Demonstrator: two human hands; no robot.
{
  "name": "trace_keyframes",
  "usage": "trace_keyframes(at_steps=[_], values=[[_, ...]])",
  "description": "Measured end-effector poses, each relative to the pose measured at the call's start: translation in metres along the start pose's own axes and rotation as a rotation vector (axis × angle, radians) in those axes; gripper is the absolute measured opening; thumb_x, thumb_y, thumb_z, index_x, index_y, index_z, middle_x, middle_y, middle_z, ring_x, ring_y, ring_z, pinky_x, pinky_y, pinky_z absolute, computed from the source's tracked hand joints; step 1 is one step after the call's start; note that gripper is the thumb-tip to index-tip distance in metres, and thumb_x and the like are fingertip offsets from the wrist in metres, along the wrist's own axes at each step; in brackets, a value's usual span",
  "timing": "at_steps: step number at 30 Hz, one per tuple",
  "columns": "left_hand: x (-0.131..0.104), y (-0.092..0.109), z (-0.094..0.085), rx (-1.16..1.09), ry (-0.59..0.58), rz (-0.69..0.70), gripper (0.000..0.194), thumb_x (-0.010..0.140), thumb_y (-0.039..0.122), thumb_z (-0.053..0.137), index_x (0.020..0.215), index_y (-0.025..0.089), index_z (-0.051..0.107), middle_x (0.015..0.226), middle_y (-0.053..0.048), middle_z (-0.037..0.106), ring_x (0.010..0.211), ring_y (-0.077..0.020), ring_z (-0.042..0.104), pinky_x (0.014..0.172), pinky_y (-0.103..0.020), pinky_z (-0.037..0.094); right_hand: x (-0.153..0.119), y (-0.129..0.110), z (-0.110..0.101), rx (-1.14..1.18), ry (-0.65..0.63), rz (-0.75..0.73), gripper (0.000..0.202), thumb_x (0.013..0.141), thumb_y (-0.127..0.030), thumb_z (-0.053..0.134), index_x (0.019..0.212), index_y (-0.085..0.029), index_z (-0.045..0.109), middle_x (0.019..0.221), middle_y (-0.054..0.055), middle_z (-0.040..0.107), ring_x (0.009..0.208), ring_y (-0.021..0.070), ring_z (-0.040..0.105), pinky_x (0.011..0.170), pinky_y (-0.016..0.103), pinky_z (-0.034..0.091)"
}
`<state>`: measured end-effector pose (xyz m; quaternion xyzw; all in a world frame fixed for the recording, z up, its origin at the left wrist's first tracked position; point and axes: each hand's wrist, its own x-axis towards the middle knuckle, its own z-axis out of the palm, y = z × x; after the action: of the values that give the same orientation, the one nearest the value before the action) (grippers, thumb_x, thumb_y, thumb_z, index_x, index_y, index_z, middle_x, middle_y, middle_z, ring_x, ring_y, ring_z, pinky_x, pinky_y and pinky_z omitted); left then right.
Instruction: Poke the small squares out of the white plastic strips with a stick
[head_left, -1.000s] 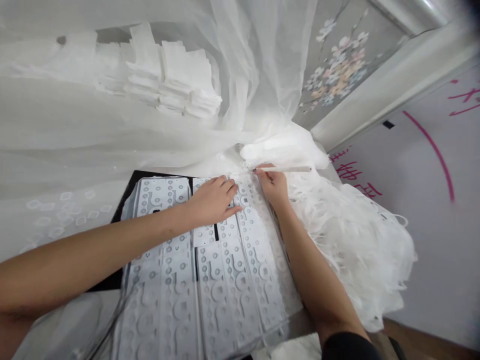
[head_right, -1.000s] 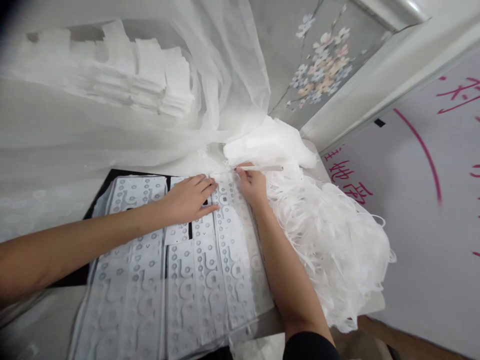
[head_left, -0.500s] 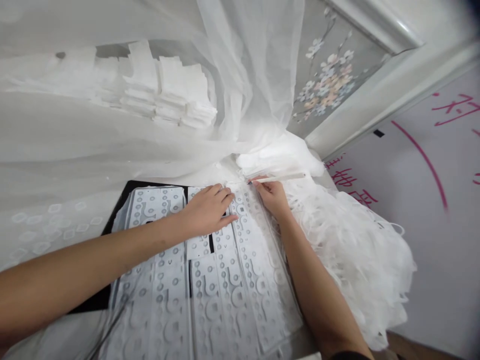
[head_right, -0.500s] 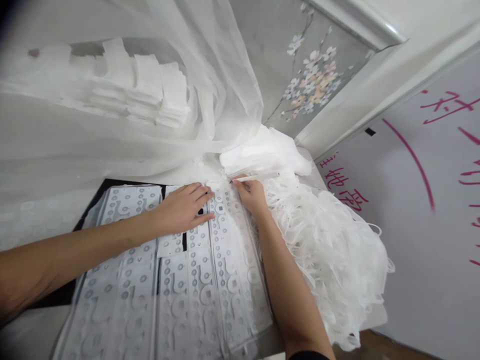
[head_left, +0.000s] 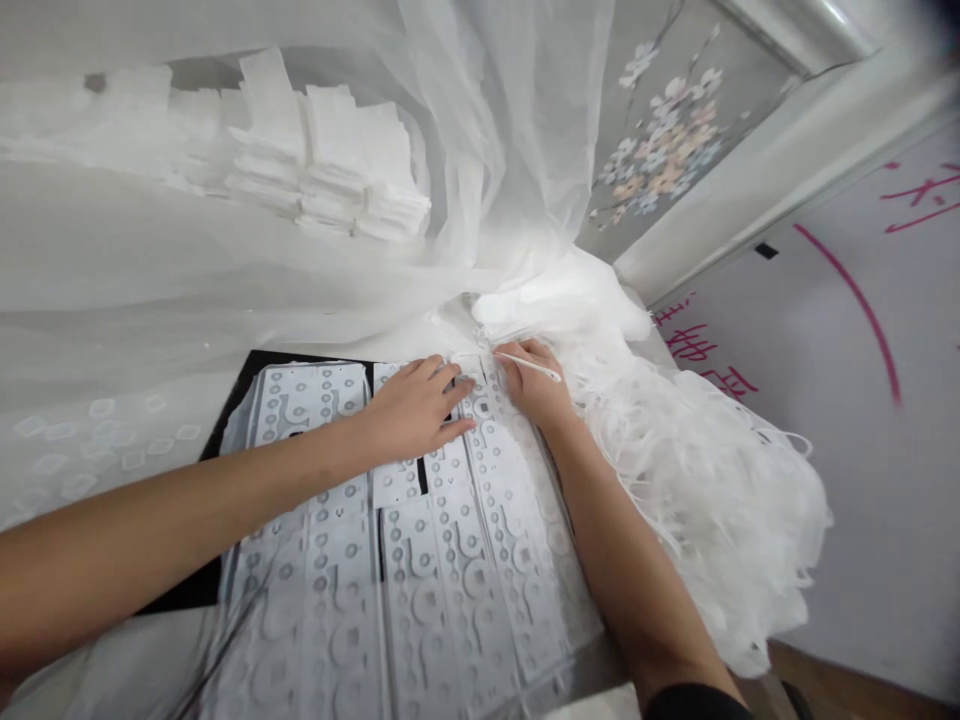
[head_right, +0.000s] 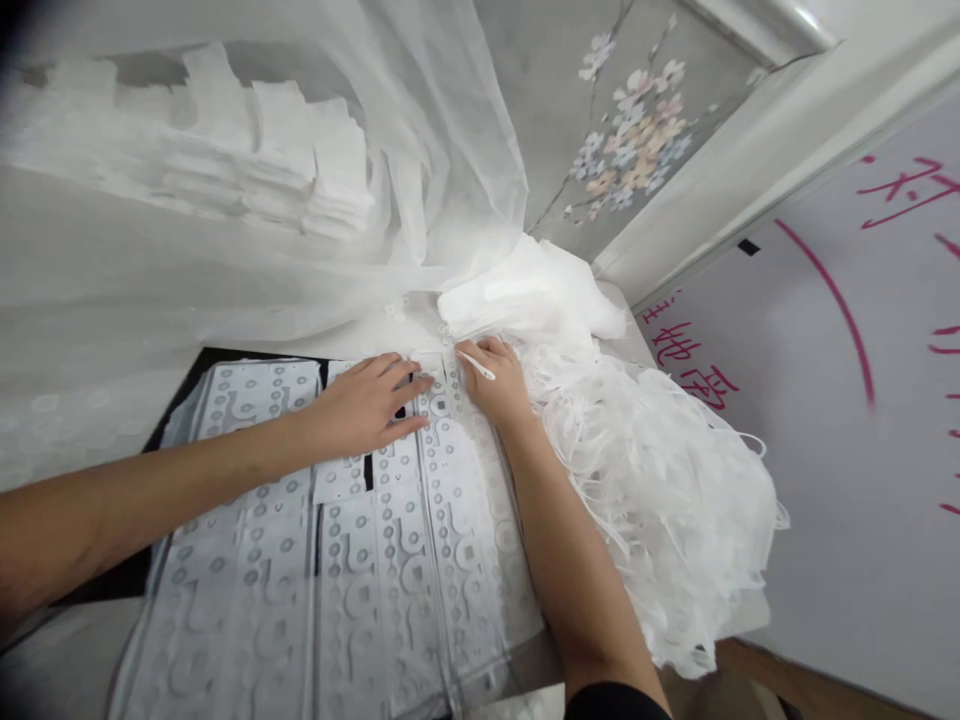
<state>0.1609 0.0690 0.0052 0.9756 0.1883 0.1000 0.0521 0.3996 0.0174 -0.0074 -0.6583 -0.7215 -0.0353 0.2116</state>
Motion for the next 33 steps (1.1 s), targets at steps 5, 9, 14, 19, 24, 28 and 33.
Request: trace_keyframes(at_steps=[5,9,14,19,24,28,33], values=[[0.0,-0.001,0.001,-0.006,-0.015,0.004,0.06,0.101,0.057,0.035,0.142,0.017,0.052,0.136,-0.014,0.056,0.125,-0.0332,0.047,0.102,-0.045,0.04,0.003,0.001,-0.003,0.016,0.16,0.157,0.031,0.099,-0.028,0.039,0.104,-0.019,0.069,0.099,0.009,0.074,0.093,0.0238,0.062,0.087,0.036,0.049],[0.0,-0.001,0.0,-0.012,-0.009,0.005,0.06,0.101,0.056,0.035,0.141,0.016,0.054,0.136,-0.015,0.056,0.125,-0.0333,0.047,0.103,-0.045,0.039,0.0,-0.01,-0.019,0.341,0.176,0.289,0.031,0.097,-0.04,0.049,0.098,-0.019,0.072,0.102,0.007,0.075,0.093,0.0243,0.067,0.08,0.034,0.052],[0.0,-0.002,0.0,-0.014,-0.019,0.01,0.062,0.101,0.058,0.033,0.143,0.016,0.052,0.135,-0.016,0.056,0.126,-0.0338,0.046,0.103,-0.045,0.039,-0.037,-0.037,-0.032,0.69,-0.063,0.428,0.037,0.09,-0.052,0.061,0.096,-0.018,0.076,0.093,0.005,0.077,0.089,0.0259,0.072,0.08,0.035,0.055],[0.0,-0.002,0.0,-0.009,-0.02,0.0,0.062,0.101,0.059,0.033,0.143,0.017,0.052,0.137,-0.015,0.055,0.129,-0.0337,0.044,0.105,-0.045,0.038,-0.07,-0.053,-0.021,0.79,0.048,0.405,0.025,0.091,-0.043,0.064,0.103,-0.026,0.076,0.111,0.004,0.076,0.118,0.0266,0.064,0.105,0.043,0.048],[0.0,-0.002,-0.001,-0.006,-0.016,0.0,0.061,0.101,0.058,0.035,0.142,0.017,0.052,0.138,-0.015,0.054,0.129,-0.034,0.044,0.104,-0.045,0.038,-0.068,-0.052,-0.014,0.771,0.049,0.363,0.02,0.09,-0.041,0.066,0.101,-0.028,0.077,0.11,0.004,0.076,0.121,0.0265,0.063,0.108,0.047,0.047],[0.0,-0.003,0.001,-0.008,-0.016,0.004,0.061,0.1,0.059,0.036,0.142,0.018,0.053,0.138,-0.015,0.054,0.129,-0.0336,0.044,0.105,-0.045,0.038,-0.068,-0.05,-0.012,0.713,0.033,0.338,0.021,0.092,-0.041,0.064,0.104,-0.029,0.075,0.111,0.004,0.076,0.121,0.0258,0.063,0.107,0.047,0.048],[0.0,-0.004,0.002,-0.006,-0.011,0.0,0.061,0.1,0.06,0.035,0.142,0.018,0.052,0.139,-0.014,0.053,0.129,-0.033,0.045,0.104,-0.044,0.039,-0.07,-0.05,-0.014,0.61,0.036,0.281,0.02,0.094,-0.038,0.06,0.106,-0.028,0.073,0.112,0.004,0.075,0.12,0.0244,0.063,0.102,0.044,0.052]])
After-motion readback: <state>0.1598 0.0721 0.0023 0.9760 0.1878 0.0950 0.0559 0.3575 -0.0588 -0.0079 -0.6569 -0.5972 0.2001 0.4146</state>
